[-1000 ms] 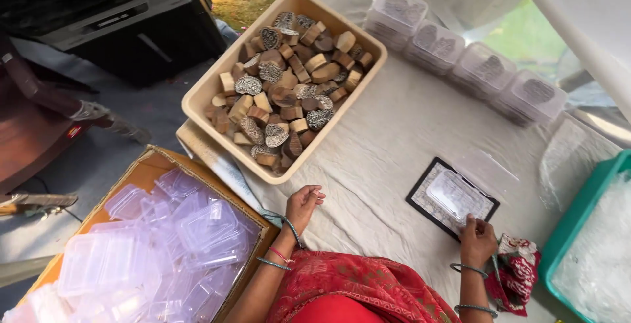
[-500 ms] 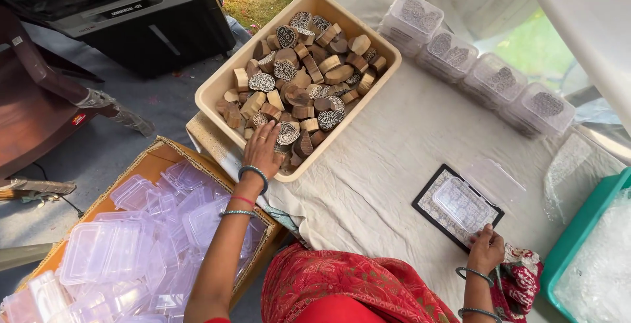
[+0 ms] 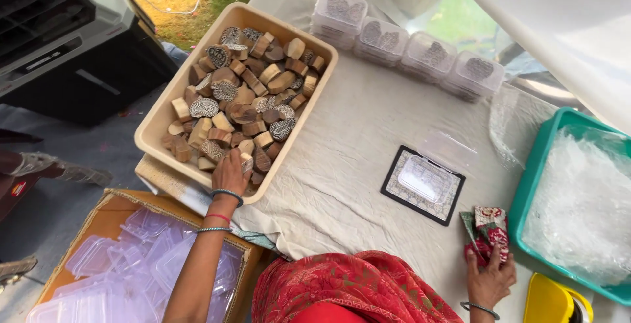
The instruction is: The person wraps a small plastic container with bubble wrap and secures it with tape. They then place the wrapped container on the table. Next, they pick up a wooden stamp, wipe it with a cloth, and place it inside a small plastic container. Finally, they wrap the container with the stamp in bubble wrap and secure it with tape.
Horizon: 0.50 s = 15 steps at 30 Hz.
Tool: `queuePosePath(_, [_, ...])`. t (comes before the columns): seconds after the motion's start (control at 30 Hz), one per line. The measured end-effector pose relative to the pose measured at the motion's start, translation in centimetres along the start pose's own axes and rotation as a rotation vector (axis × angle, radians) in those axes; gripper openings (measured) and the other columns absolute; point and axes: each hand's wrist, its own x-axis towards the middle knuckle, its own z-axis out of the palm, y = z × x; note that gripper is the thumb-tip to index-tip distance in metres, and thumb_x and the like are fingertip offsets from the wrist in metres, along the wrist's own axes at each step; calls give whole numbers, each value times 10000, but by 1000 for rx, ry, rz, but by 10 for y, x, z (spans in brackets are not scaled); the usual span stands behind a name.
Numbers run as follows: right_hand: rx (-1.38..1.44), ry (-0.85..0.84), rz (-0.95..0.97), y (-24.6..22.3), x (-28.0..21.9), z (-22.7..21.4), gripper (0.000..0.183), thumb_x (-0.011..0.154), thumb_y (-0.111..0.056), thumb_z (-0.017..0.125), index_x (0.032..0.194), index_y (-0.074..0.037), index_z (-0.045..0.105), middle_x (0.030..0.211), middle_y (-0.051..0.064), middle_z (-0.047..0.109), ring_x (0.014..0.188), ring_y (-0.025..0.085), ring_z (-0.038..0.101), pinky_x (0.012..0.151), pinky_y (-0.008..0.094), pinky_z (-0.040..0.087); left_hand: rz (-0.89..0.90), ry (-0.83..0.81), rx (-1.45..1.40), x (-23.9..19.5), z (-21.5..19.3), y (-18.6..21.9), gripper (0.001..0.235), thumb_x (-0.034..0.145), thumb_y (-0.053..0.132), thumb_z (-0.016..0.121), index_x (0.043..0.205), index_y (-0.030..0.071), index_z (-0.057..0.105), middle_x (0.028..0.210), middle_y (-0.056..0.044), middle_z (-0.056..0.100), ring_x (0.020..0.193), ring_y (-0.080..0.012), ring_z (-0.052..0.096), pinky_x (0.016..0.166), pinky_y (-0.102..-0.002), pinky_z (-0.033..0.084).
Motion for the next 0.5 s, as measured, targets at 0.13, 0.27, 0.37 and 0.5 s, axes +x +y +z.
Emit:
queuePosePath(0.13, [241, -173, 151, 3, -8, 16, 722, 912, -552, 686, 1551, -244, 550, 1576, 191, 460, 1365, 462, 465, 1008, 651, 437, 43, 331, -278, -9, -12, 11, 655, 716, 187, 894, 1256, 26, 561, 1159, -219, 648, 1042, -394, 636, 881, -477, 540])
queuePosePath(0.27, [300, -65, 173, -22, 14, -2, 798, 847, -487, 740, 1530, -155, 492, 1527, 224, 466, 1260, 469, 497, 903, 648, 446, -214, 485, -1640, -18, 9, 7, 362, 976, 53, 802, 1252, 61, 567, 1221, -144, 673, 1040, -263, 644, 821, -399, 562])
queuePosePath(0.37, [176, -139, 152, -21, 31, 12, 684, 892, -356, 715, 1550, -236, 573, 1318, 177, 565, 1122, 419, 581, 919, 522, 519, -251, 64, -2075, -43, -50, 87, 378, 871, 114, 717, 1223, 157, 587, 1262, -136, 678, 1110, -329, 707, 882, -463, 621])
queuePosePath(0.5, [330, -126, 247, -9, 47, 13, 368, 998, -250, 663, 1358, -177, 685, 1190, 172, 595, 1051, 386, 636, 876, 489, 533, -219, -366, -2390, -60, -9, 179, 464, 1016, 348, 563, 1370, 49, 576, 1282, -211, 647, 1168, -390, 654, 925, -501, 594])
